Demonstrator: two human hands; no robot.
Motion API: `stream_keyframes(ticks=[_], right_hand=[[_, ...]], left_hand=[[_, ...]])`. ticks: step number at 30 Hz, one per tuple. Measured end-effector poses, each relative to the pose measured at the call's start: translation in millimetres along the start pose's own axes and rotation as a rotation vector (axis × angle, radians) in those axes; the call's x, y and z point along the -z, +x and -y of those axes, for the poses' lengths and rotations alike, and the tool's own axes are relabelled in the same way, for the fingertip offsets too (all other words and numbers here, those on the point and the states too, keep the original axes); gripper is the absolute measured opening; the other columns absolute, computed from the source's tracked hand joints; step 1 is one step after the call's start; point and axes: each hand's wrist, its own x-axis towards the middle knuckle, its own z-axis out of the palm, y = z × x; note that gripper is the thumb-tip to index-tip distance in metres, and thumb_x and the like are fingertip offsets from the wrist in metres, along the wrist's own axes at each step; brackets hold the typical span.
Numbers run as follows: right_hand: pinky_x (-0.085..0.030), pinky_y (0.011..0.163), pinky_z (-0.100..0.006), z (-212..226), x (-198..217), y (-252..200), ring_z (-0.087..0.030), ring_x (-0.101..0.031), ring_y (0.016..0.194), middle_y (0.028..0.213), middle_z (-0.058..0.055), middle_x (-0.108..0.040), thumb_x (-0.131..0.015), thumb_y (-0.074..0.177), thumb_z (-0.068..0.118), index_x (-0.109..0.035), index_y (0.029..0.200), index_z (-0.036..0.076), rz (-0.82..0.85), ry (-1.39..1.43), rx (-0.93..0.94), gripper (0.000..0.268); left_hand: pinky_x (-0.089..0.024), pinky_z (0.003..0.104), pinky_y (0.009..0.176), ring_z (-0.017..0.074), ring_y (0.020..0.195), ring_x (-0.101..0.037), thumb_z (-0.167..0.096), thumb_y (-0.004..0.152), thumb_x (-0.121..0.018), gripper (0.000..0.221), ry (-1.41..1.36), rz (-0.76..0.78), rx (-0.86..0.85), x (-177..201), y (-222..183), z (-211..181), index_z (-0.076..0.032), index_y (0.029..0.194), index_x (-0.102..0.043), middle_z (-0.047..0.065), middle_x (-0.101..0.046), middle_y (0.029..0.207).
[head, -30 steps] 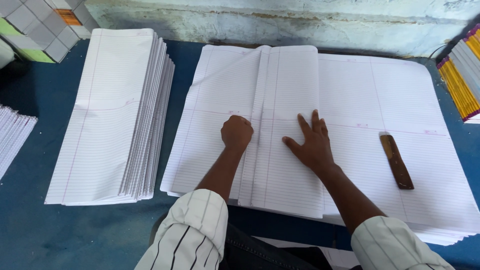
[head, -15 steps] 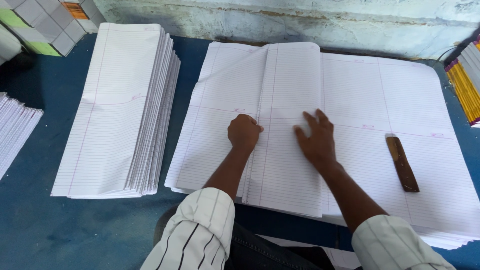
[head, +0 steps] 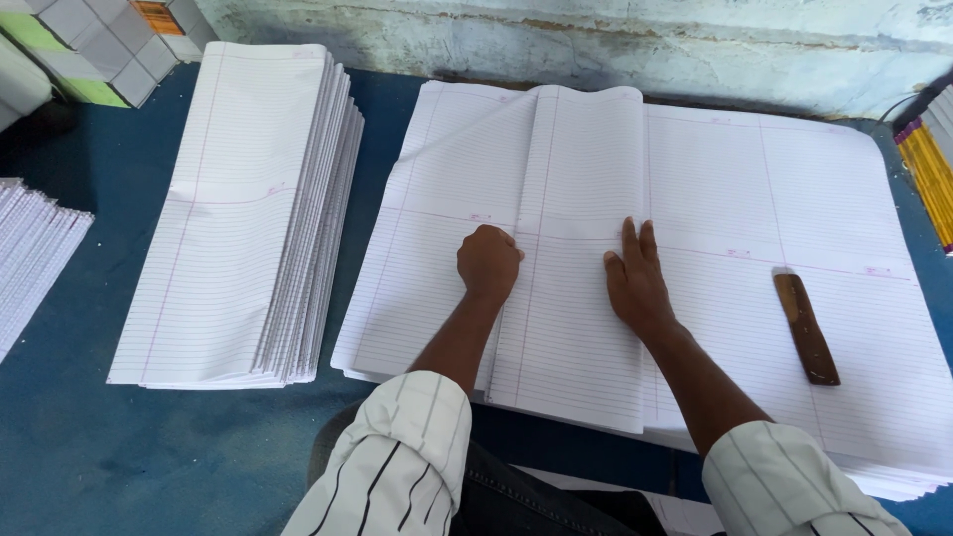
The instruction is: The person folds large lined paper sheets in half and presses the crease with a small wooden block. They repeat this process for multiple sheets, stacking the finished ones to the left.
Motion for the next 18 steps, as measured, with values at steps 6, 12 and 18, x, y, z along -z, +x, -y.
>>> stream_keyframes(ticks=[6, 12, 18], right_hand=[[-0.014, 0.125, -0.055, -0.7, -4.0, 0.0, -0.044, -0.007, 0.156, 0.168, -0.028, -0.002, -0.039, 0.106, 0.031, -0.016, 0.162, 0.005, -0.03, -0.095, 0.047, 0.067], [-0.016, 0.124, -0.056, -4.3, -8.5, 1.3, -0.046, -0.012, 0.154, 0.167, -0.029, -0.005, -0.04, 0.105, 0.032, -0.017, 0.161, 0.005, -0.045, -0.173, 0.06, 0.066], [-0.017, 0.123, -0.056, -3.4, -10.5, 1.4, -0.048, -0.012, 0.154, 0.167, -0.03, -0.004, -0.04, 0.106, 0.033, -0.017, 0.161, 0.004, -0.048, -0.206, 0.058, 0.066]], left_hand=[[-0.062, 0.034, 0.067, 0.0221, 0.078, -0.076, -0.018, 0.079, -0.086, 0.017, -0.007, 0.008, 0.023, 0.7, 0.0, 0.5, -0.009, 0.09, -0.078, 0.008, -0.078, 0.086], [-0.062, 0.034, 0.07, 0.0213, 0.08, -0.076, -0.018, 0.078, -0.087, 0.015, -0.033, -0.008, 0.027, 2.3, 0.3, 1.4, -0.01, 0.088, -0.079, 0.007, -0.079, 0.087], [-0.061, 0.034, 0.07, 0.0201, 0.08, -0.076, -0.019, 0.078, -0.086, 0.014, -0.07, 0.014, 0.093, 5.1, 0.4, -0.4, -0.011, 0.087, -0.079, 0.005, -0.079, 0.088]])
